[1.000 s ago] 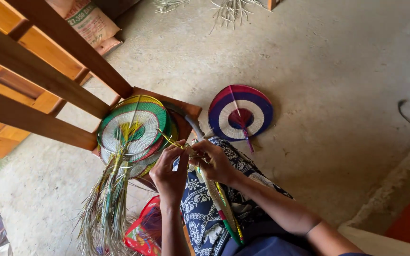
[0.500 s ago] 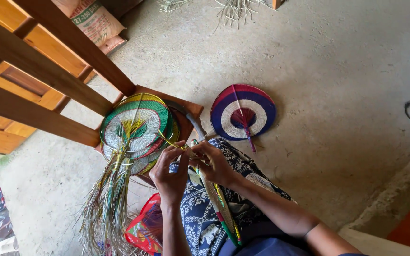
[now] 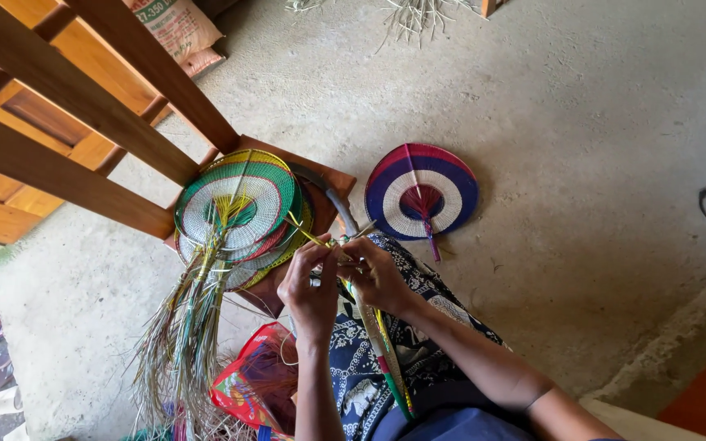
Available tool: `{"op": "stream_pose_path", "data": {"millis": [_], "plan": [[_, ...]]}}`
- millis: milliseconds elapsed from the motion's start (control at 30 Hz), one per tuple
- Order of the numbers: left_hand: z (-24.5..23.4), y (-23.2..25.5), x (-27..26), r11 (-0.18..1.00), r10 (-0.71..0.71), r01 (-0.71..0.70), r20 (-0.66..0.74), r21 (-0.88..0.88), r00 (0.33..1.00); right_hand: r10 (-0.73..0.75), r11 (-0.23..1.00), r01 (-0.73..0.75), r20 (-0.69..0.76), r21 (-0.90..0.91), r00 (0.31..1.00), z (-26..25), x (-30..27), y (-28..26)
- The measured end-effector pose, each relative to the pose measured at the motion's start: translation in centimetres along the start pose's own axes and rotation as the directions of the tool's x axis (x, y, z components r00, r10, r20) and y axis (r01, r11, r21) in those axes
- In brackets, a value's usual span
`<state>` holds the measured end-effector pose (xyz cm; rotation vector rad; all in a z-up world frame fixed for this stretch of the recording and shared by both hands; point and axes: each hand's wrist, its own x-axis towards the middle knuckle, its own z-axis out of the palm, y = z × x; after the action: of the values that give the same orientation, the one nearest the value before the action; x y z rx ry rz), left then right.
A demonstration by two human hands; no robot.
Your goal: Weaving natural fibers and trimming them with a blade to create decorative fans
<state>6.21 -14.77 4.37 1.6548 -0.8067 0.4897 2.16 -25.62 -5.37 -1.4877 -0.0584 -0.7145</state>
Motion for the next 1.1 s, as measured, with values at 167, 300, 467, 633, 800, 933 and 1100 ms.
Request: {"op": "stream_pose_path", "data": {"millis": [167,300,467,633,800,933,1100], "plan": [[0.1,-0.2,-0.5,1.0,-0.014,0.015,-0.012,0.018,1.0,0.031,0.999,-0.031,0.002,0.024,1.0,-0.1,-0.4,0.2],[0.0,-0.4,-0.7,0.999,-0.031,0.032,-0.009,0.023,0.999,0.051,0.999,-0.051,-0.006,-0.013,0.999,-0.2,-0.2,-0.8],[0.0,0.7,-0.2,1.0,-0.027,0.027,0.016,-0.016,1.0,-0.115,0.975,0.106,-0.034,-0.197,0.993,-1.5,0.9,-3.7],[-0.2,0.0,-0.2,0.999,-0.025,0.025,-0.003,-0.028,1.0,-0.207,0.949,0.194,-0.028,-0.25,0.978,-2.3,1.3,-3.9],[-0.5,0.9,-0.1,0.999,0.002,-0.001,0.016,-0.036,1.0,-0.195,0.964,0.195,0.017,-0.18,0.981,-1.7,2.0,-5.5],[-0.2,0.8,-0.1,0.999,-0.001,0.001,0.004,-0.038,1.0,-0.198,0.961,0.198,0.023,-0.191,0.98,-1.8,2.0,-5.0],[-0.2,0.6,-0.1,0.999,0.008,-0.008,0.0,-0.039,1.0,-0.129,0.983,0.132,0.032,-0.13,0.991,-1.9,1.8,-5.1]]}}
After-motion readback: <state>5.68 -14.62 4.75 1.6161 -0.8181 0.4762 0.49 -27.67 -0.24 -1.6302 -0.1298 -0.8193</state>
